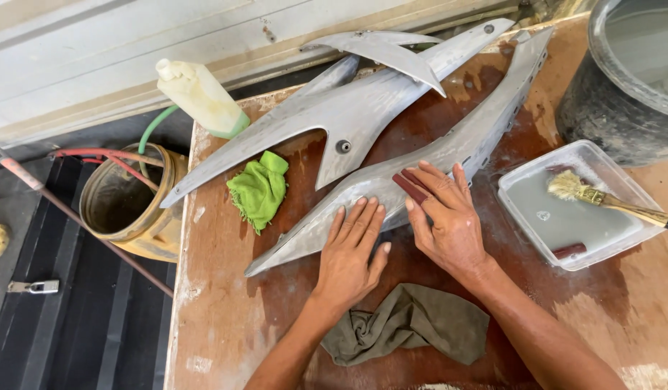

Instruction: The person sands a silver metal motorcycle part on a wooden workbench using a sanding block. They repeatedly dip the sanding block into a container of water and continue sanding the surface of the part.

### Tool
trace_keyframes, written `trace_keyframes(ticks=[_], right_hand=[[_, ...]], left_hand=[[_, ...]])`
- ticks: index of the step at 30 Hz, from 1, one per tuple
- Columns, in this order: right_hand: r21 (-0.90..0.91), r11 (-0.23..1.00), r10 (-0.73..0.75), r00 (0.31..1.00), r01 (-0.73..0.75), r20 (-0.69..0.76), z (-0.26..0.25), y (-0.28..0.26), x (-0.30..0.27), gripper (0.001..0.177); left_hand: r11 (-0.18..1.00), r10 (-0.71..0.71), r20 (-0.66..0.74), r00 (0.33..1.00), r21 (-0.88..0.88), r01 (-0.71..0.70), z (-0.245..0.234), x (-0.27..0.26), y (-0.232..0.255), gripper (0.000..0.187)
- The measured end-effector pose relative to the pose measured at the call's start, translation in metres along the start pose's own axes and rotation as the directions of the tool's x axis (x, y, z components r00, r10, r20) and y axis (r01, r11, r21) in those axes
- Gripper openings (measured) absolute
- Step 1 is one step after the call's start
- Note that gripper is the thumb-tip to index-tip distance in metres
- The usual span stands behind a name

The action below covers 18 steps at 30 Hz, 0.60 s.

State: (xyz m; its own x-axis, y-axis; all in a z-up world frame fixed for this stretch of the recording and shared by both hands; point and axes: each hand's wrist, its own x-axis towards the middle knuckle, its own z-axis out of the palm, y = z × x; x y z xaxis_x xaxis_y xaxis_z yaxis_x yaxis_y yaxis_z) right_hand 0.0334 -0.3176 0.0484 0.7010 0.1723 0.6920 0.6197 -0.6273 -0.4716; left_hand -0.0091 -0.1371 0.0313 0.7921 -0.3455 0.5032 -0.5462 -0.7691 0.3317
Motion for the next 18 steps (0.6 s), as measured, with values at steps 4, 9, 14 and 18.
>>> trace_keyframes(ticks=[4, 9, 14, 18], right_hand=[[0.029, 0.999, 0.013, 1.0, -0.013, -0.004, -0.002, 0.003, 0.0, 0.024], [0.043, 0.999, 0.027, 0.999, -0.028, 0.017, 0.0, 0.004, 0.0, 0.025], [0.043, 0.999, 0.025, 0.999, -0.026, 0.025, 0.004, 0.004, -0.003, 0.025], [-0.019, 1.0, -0.017, 0.998, 0.019, 0.068, 0.013, 0.001, -0.011, 0.03]], left_hand=[[0.999, -0.023, 0.017, 1.0, 0.024, 0.022, 0.0, -0.012, -0.005, 0.053], [0.956, -0.183, 0.067, 0.981, 0.246, 0.161, -0.005, -0.062, -0.029, 0.058], [0.964, -0.232, -0.046, 0.972, 0.12, 0.236, -0.016, -0.067, -0.013, 0.056], [0.979, -0.179, -0.041, 0.983, 0.093, 0.182, 0.006, -0.055, -0.017, 0.055]])
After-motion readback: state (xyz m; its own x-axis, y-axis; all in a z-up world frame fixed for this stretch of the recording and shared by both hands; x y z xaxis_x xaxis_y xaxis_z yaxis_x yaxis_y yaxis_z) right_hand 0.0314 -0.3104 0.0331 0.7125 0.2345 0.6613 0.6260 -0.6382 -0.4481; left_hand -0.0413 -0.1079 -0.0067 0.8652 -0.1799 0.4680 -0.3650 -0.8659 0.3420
